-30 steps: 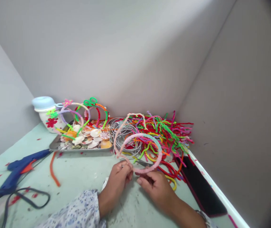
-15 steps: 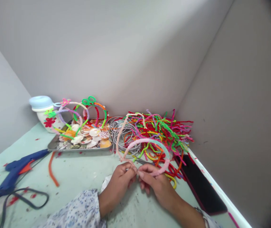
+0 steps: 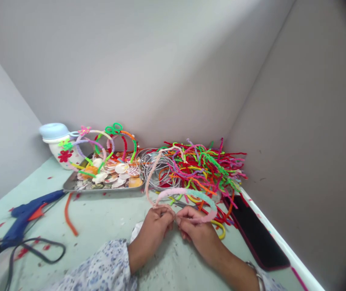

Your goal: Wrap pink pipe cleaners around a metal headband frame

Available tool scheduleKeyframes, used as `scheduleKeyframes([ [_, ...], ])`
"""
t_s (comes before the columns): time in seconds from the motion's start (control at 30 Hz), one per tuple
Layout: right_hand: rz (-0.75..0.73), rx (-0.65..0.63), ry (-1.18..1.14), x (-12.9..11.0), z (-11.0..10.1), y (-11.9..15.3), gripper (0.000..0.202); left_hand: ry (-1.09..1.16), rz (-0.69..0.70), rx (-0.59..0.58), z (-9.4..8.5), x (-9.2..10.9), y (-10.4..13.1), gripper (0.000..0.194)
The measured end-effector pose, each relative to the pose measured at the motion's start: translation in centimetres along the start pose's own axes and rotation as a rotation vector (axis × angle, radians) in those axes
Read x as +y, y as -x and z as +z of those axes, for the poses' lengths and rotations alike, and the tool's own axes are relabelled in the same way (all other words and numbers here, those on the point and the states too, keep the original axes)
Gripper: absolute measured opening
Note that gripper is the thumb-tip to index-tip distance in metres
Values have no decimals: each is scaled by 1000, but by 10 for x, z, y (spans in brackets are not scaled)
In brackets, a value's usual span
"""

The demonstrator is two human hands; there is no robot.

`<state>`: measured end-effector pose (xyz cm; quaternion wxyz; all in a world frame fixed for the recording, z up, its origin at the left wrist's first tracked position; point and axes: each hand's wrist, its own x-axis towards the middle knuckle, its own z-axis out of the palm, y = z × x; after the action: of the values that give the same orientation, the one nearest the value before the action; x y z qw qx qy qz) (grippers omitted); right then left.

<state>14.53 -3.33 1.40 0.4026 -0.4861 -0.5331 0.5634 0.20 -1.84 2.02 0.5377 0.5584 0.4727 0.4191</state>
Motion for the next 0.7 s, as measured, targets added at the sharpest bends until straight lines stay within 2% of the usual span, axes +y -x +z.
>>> scheduleKeyframes([
  [0.23,-35,25,-2,-2,2,2,17,2,-34,24,2,4,2,30],
  [0.5,80,11,-20,-4,-2,0,19,47,-30,-15,3,-1,1,26],
  [0.7,74,1,-21,-8,-1,1,17,28,-40,-18,3,-3,0,31],
])
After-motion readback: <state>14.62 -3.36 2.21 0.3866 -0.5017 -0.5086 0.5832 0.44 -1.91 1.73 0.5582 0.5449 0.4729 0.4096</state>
